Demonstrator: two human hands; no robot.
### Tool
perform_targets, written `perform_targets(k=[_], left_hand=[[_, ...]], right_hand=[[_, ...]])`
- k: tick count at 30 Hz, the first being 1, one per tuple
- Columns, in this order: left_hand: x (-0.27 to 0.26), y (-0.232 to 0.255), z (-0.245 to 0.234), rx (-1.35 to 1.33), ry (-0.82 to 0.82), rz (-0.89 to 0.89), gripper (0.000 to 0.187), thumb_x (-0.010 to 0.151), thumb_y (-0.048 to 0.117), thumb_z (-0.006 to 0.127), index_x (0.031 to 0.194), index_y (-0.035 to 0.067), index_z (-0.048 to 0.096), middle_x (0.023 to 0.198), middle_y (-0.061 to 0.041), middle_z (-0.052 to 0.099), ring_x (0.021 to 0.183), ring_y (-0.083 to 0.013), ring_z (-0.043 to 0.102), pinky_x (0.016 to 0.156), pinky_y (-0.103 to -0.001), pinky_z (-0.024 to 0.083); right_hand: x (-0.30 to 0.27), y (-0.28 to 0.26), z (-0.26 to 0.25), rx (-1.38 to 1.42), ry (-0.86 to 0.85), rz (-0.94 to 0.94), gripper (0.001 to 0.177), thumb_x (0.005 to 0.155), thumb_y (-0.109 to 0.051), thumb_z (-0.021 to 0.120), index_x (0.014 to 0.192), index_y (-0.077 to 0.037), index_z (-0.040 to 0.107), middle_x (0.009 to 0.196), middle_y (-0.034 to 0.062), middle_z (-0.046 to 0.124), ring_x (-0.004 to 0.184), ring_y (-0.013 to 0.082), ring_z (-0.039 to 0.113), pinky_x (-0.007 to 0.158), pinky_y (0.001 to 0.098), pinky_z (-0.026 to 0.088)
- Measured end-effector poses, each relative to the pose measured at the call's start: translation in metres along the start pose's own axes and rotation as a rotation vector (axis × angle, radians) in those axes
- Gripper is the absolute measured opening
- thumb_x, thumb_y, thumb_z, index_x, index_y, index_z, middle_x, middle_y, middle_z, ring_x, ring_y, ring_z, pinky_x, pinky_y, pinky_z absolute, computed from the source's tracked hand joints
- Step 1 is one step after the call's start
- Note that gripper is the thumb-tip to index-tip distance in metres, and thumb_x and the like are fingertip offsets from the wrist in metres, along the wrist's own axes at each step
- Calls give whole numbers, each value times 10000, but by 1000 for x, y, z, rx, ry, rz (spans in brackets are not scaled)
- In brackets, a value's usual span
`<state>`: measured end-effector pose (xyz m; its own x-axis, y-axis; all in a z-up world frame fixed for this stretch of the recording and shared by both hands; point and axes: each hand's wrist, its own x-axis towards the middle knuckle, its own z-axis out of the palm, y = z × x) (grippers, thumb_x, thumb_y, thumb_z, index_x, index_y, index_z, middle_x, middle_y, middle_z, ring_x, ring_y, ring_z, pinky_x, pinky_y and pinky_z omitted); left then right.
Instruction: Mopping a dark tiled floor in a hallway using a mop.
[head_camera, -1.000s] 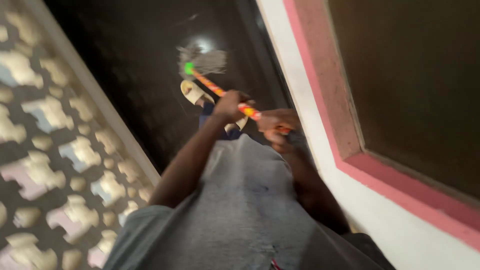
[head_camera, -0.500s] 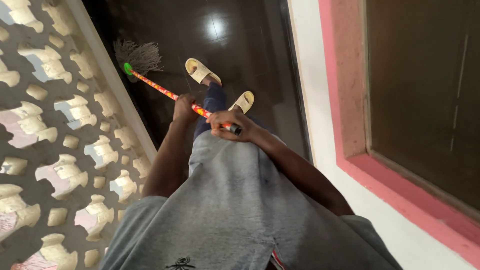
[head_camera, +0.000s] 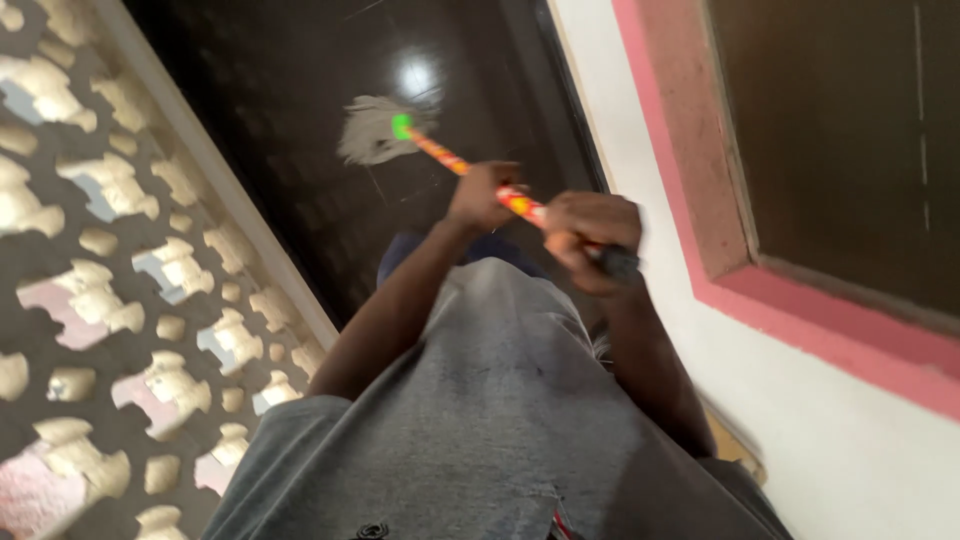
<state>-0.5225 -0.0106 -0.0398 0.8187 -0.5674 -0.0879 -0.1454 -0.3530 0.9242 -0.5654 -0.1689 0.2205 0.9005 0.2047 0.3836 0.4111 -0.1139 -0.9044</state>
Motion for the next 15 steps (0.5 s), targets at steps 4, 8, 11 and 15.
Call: perform_targets(k=[4,8,11,15], left_hand=[[25,46,24,-16,-196,45,295,797,231,736,768,-28,600,839,-202,663,776,-345,655,716,-429,487],[20,26,53,-193,-242,216,299,779,238,725,823,-9,563,726,-190,615,672,-355,621,608,-443,481],[16,22,56,-121,-376,350,287,772,207,701,644,15,529,656,-207,574,631,-396,586,575,-476,438],[-31,35,36,-69,-298,218,315,807,247,676,612,22,575,658,-215,598,654,-418,598,605,-498,447]], right_hand=[[-27,-10,16,50,215,-64,244,910,-40,613,710,-1,479,655,97,521,582,225,551,578,332,511],[-56,-9,60,5,401,-128,218,856,-35,619,696,18,481,601,99,504,523,214,521,542,362,502],[-74,3,77,-128,446,-190,255,918,-51,597,707,9,468,610,121,526,526,232,553,540,365,511],[-100,-8,104,-94,492,-163,366,1015,-152,599,711,-18,446,592,103,508,515,209,532,523,342,474]])
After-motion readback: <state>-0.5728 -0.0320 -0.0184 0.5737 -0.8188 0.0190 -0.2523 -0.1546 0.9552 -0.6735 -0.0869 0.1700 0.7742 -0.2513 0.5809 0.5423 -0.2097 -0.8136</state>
